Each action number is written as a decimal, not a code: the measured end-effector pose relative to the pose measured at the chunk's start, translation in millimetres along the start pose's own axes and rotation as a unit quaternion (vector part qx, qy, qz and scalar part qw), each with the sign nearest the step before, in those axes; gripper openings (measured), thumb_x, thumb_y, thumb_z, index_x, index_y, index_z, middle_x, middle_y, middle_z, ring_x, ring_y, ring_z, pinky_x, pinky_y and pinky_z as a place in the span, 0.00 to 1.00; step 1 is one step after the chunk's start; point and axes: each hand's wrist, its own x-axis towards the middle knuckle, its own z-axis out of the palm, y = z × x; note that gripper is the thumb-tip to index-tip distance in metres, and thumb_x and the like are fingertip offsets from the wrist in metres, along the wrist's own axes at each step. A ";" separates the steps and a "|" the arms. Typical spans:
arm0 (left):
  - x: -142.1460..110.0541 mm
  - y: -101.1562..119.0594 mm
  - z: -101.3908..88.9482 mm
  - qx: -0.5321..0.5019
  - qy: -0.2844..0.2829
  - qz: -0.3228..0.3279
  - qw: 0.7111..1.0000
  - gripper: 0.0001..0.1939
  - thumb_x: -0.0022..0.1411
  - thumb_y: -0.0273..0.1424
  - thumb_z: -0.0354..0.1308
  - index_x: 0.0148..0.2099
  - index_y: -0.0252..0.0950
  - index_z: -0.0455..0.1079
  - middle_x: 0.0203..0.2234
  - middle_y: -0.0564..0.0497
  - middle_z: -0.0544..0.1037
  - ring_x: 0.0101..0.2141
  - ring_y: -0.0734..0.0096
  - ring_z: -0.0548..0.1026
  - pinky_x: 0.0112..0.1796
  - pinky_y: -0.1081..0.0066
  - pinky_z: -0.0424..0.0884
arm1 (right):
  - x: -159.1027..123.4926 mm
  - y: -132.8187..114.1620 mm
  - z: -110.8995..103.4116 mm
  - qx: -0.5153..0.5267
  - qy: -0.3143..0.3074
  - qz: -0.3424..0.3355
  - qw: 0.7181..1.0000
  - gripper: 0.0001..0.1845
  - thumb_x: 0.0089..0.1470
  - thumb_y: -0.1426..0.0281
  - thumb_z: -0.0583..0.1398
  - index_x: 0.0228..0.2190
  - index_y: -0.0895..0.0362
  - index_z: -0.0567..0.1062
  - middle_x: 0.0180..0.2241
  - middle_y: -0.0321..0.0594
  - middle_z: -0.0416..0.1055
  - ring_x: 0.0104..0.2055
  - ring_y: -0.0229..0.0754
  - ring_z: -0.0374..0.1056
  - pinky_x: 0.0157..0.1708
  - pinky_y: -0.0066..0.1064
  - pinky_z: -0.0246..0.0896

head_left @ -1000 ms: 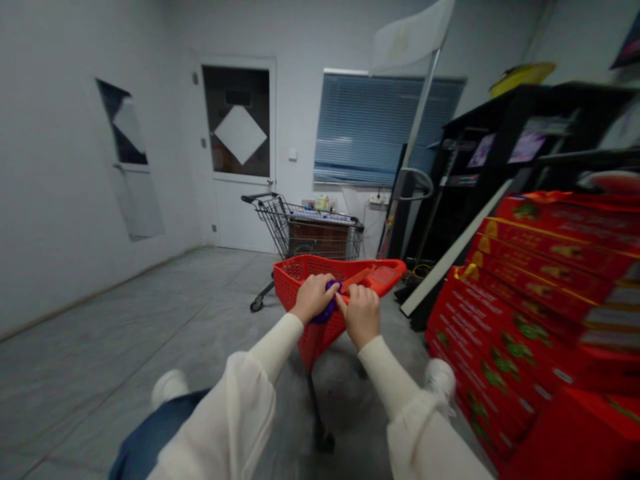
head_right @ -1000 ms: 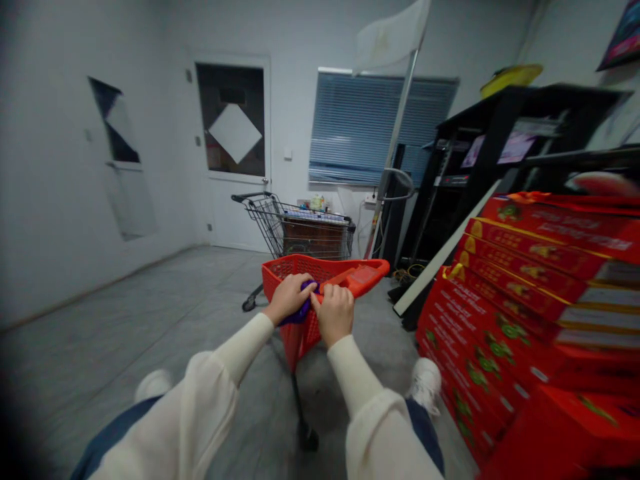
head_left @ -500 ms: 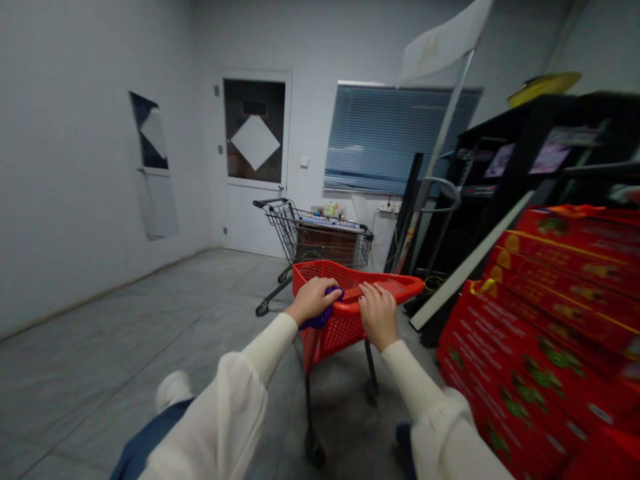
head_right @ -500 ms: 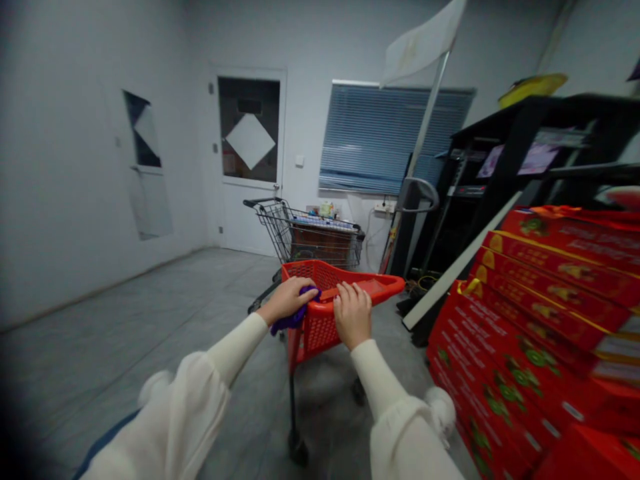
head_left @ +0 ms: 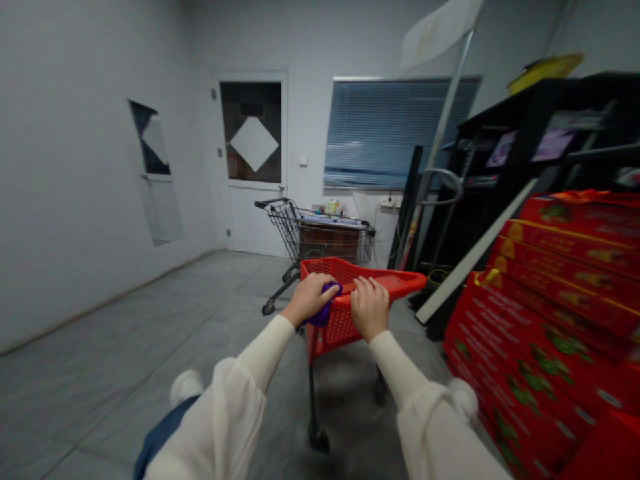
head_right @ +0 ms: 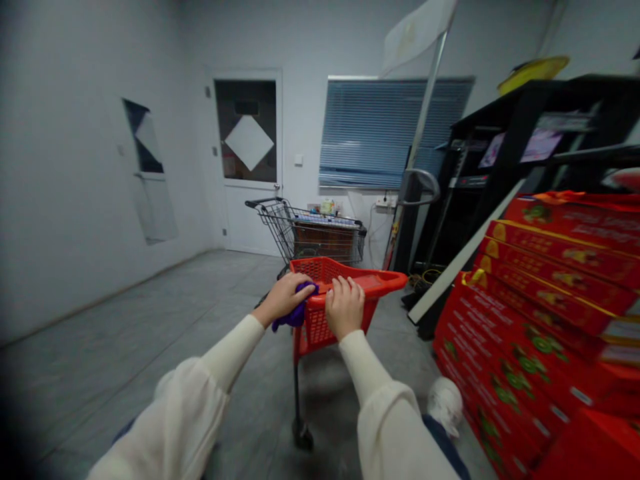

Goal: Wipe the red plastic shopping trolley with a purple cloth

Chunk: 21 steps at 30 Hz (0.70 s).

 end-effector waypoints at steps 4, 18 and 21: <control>0.2 -13.7 -1.6 -0.032 0.009 -0.076 0.997 0.16 0.68 0.39 0.51 0.45 0.37 0.77 0.41 0.48 0.81 0.43 0.65 0.77 0.47 0.69 0.69 | -1.2 -6.7 -0.9 -0.006 0.000 -0.006 1.000 0.22 0.65 0.67 0.49 0.51 0.61 0.75 0.55 0.48 0.73 0.59 0.51 0.60 0.60 0.43 0.46; -8.4 29.5 -19.8 0.222 -0.015 -0.111 0.969 0.16 0.70 0.40 0.48 0.45 0.39 0.74 0.41 0.44 0.79 0.43 0.60 0.72 0.45 0.66 0.66 | 13.7 14.1 -5.6 -0.002 -0.051 -0.020 0.998 0.25 0.66 0.65 0.48 0.57 0.62 0.70 0.58 0.50 0.70 0.58 0.49 0.62 0.59 0.41 0.49; -6.9 29.1 -16.0 0.241 0.006 -0.163 0.957 0.16 0.71 0.39 0.48 0.47 0.38 0.73 0.43 0.42 0.78 0.44 0.59 0.72 0.44 0.65 0.65 | 15.5 28.0 -2.6 -0.014 -0.048 -0.005 0.999 0.24 0.66 0.63 0.48 0.55 0.59 0.73 0.57 0.47 0.72 0.60 0.51 0.61 0.61 0.45 0.45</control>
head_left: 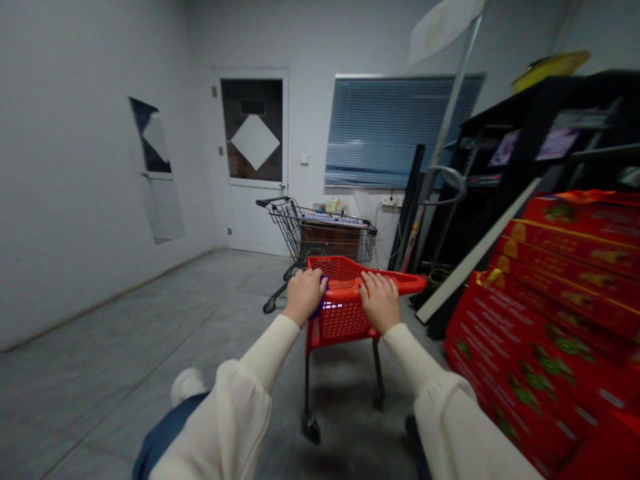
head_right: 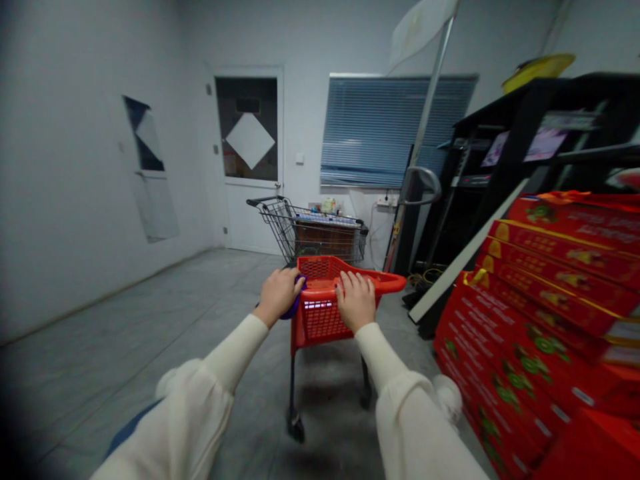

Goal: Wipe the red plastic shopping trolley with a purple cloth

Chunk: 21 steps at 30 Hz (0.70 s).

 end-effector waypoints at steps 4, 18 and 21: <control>-7.6 26.1 0.6 0.016 0.024 -0.015 0.999 0.15 0.71 0.37 0.47 0.47 0.35 0.72 0.43 0.39 0.76 0.46 0.54 0.70 0.44 0.61 0.65 | -0.2 -13.8 5.3 -0.017 0.007 0.023 1.000 0.24 0.67 0.65 0.47 0.55 0.60 0.74 0.57 0.47 0.71 0.59 0.53 0.62 0.60 0.46 0.46; 2.8 10.7 1.2 0.035 0.043 -0.071 0.996 0.16 0.71 0.36 0.46 0.47 0.34 0.72 0.43 0.37 0.75 0.47 0.50 0.69 0.43 0.58 0.65 | 3.3 -33.1 1.6 0.014 -0.003 0.023 1.000 0.23 0.66 0.65 0.47 0.55 0.51 0.74 0.58 0.41 0.71 0.58 0.51 0.62 0.57 0.46 0.48; 4.7 31.9 6.8 0.017 0.037 -0.021 0.999 0.16 0.71 0.36 0.45 0.47 0.34 0.72 0.43 0.38 0.75 0.47 0.52 0.69 0.45 0.59 0.65 | 7.8 -37.4 0.4 0.004 -0.026 0.009 1.000 0.23 0.67 0.63 0.47 0.55 0.51 0.74 0.58 0.42 0.71 0.56 0.52 0.63 0.53 0.46 0.51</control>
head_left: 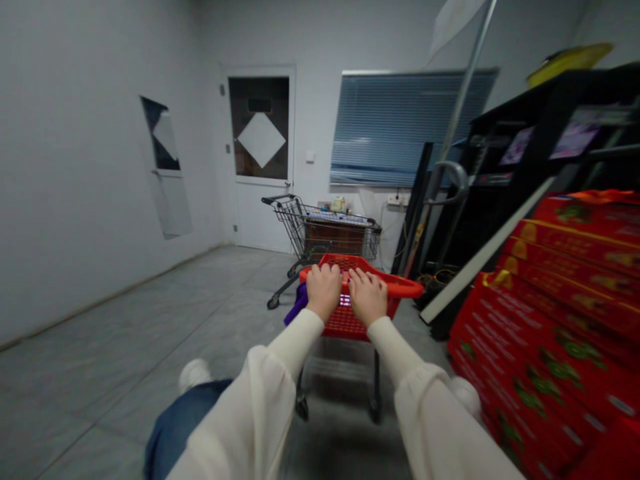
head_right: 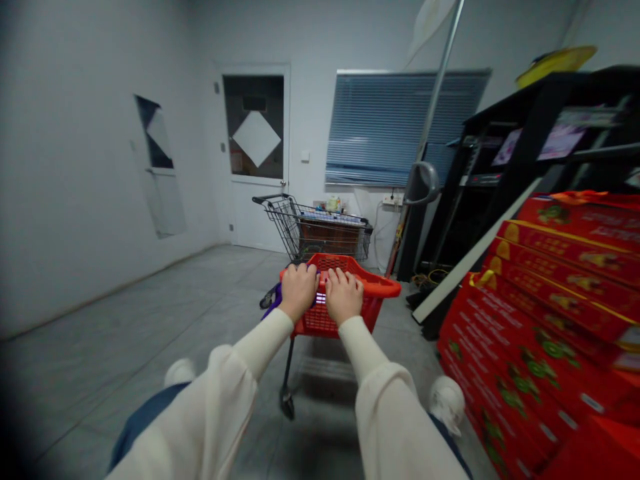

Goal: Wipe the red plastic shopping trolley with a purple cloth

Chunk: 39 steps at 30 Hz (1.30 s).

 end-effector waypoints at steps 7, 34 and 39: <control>13.7 -40.3 -0.7 0.013 -0.020 -0.023 0.999 0.15 0.69 0.39 0.49 0.48 0.38 0.72 0.44 0.40 0.76 0.48 0.53 0.69 0.45 0.60 0.64 | 3.6 16.3 -3.9 0.021 -0.022 -0.053 0.998 0.22 0.66 0.63 0.49 0.56 0.49 0.73 0.58 0.38 0.71 0.55 0.49 0.62 0.54 0.43 0.51; 27.9 -42.2 1.0 -0.010 -0.035 0.020 0.999 0.16 0.69 0.40 0.51 0.47 0.37 0.74 0.44 0.41 0.78 0.46 0.55 0.71 0.46 0.62 0.65 | -6.3 22.1 -2.7 0.007 -0.011 -0.013 1.000 0.23 0.66 0.63 0.49 0.57 0.53 0.73 0.59 0.42 0.70 0.57 0.51 0.63 0.52 0.43 0.54; 26.4 -41.8 -1.4 0.004 -0.033 -0.048 0.998 0.17 0.69 0.39 0.50 0.48 0.35 0.74 0.45 0.38 0.77 0.48 0.52 0.71 0.46 0.61 0.65 | -5.9 14.1 -1.5 -0.001 -0.014 -0.008 1.000 0.22 0.66 0.63 0.50 0.57 0.52 0.73 0.59 0.43 0.69 0.56 0.52 0.64 0.51 0.43 0.55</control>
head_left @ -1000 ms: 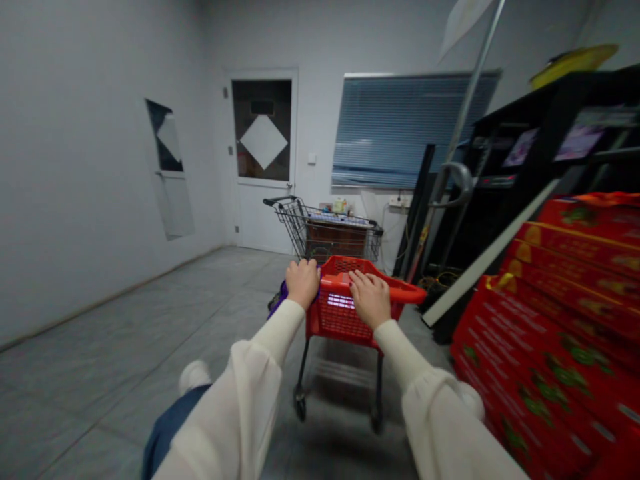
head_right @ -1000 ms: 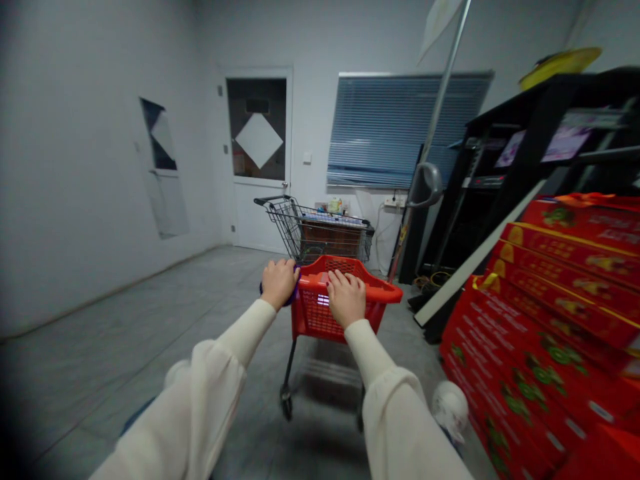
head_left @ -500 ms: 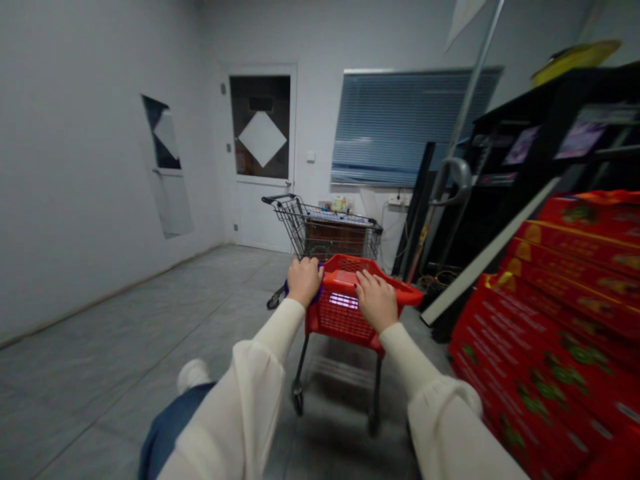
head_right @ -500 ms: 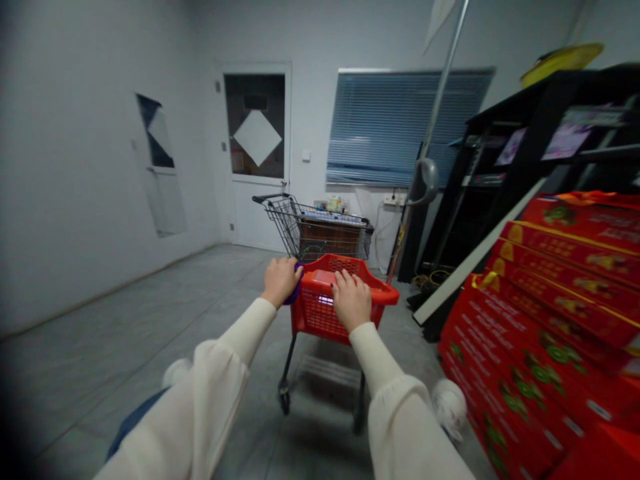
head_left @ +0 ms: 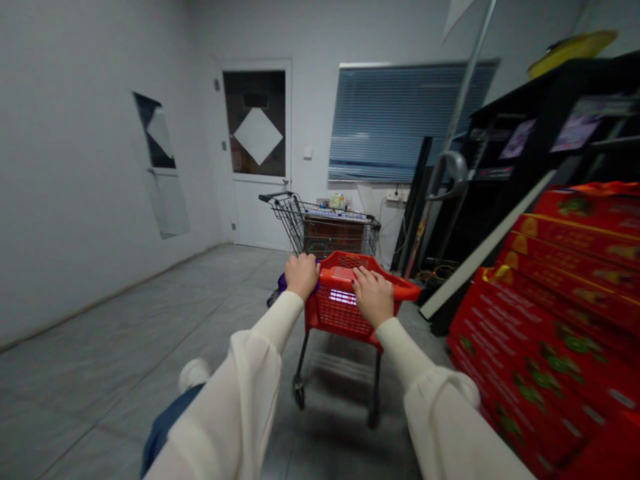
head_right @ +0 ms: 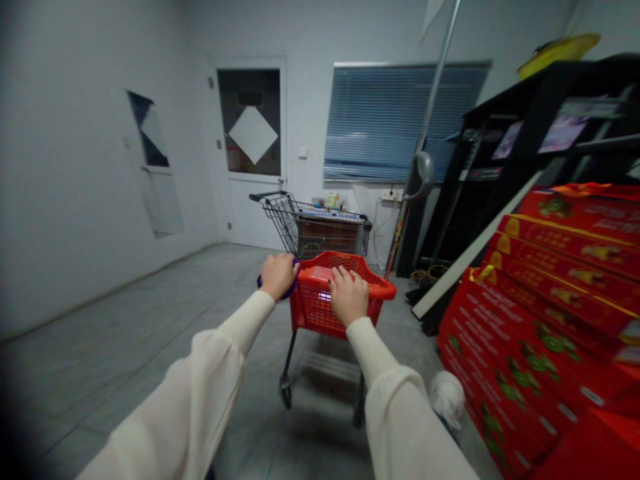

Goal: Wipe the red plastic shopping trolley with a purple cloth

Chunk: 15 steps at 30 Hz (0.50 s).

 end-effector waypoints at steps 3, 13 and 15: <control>-3.9 22.7 4.3 -0.031 -0.007 0.048 0.998 0.17 0.70 0.39 0.49 0.49 0.34 0.73 0.46 0.38 0.77 0.48 0.54 0.72 0.48 0.60 0.65 | 0.0 -1.7 -1.2 -0.007 -0.002 0.003 1.000 0.23 0.66 0.63 0.50 0.57 0.53 0.72 0.60 0.43 0.69 0.57 0.52 0.63 0.51 0.44 0.54; 2.8 6.1 3.9 0.011 -0.002 0.025 1.000 0.17 0.70 0.40 0.48 0.48 0.35 0.73 0.45 0.40 0.77 0.45 0.55 0.73 0.46 0.62 0.66 | -2.4 -24.7 0.4 -0.022 -0.008 0.013 1.000 0.24 0.67 0.64 0.49 0.58 0.57 0.71 0.61 0.48 0.66 0.59 0.56 0.62 0.52 0.45 0.54; -0.9 17.9 5.1 -0.001 0.003 0.062 0.998 0.17 0.70 0.39 0.48 0.49 0.35 0.73 0.45 0.41 0.77 0.46 0.56 0.73 0.47 0.61 0.65 | -1.0 -30.3 2.9 -0.019 -0.010 0.006 1.000 0.24 0.67 0.65 0.48 0.59 0.59 0.70 0.62 0.49 0.65 0.61 0.57 0.60 0.53 0.46 0.54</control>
